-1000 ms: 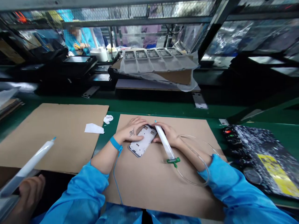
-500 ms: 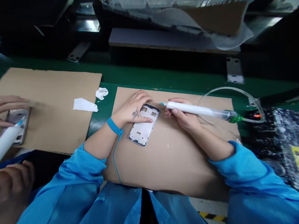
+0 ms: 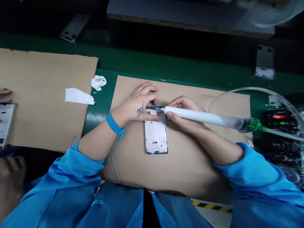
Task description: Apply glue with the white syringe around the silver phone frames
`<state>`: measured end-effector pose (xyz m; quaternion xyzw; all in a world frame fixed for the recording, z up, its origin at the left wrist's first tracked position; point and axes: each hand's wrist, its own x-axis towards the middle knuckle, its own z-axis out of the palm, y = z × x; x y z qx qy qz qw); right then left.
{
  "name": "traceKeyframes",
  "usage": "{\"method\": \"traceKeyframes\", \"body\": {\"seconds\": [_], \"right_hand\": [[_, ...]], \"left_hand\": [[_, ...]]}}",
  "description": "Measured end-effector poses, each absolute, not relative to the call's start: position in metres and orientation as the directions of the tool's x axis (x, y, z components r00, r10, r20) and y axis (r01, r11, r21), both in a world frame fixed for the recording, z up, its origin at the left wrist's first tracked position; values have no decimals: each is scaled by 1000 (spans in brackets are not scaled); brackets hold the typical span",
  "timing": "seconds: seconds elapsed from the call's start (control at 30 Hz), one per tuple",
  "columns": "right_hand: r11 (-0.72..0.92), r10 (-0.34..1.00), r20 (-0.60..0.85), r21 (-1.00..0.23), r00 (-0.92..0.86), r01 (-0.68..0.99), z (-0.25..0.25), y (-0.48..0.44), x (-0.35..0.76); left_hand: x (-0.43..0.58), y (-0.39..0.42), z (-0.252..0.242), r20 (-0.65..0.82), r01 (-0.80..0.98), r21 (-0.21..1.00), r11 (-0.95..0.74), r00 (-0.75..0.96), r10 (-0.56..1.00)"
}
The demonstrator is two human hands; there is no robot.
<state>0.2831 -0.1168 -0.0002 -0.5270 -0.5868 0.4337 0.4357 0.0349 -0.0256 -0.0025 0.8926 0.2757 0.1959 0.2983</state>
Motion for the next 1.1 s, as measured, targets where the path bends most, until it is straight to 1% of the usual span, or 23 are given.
{"method": "traceKeyframes", "body": {"seconds": [0.07,0.17,0.43,0.6,0.73,1.1], "right_hand": [[15,999,5,-967,-37,253,-1,-118,284],[-7,1000,-14,-963,-25,268,-2,-118,284],[27,998,8,-948,-62,316,7,-118,280],[59,997,39,-944,-69,326,7,-118,279],[59,997,36,-934,-70,353,5,-117,281],[60,995,32,-943,-90,328,6,-116,280]], "left_hand": [[36,-26,-3,199,373,639,-673,764,613],[38,-26,-5,206,369,641,-673,761,615],[37,-27,-1,172,390,647,-655,762,624],[38,-26,-5,205,369,651,-663,756,622],[38,-26,-8,217,357,660,-662,753,622],[37,-27,-5,199,370,658,-656,755,625]]}}
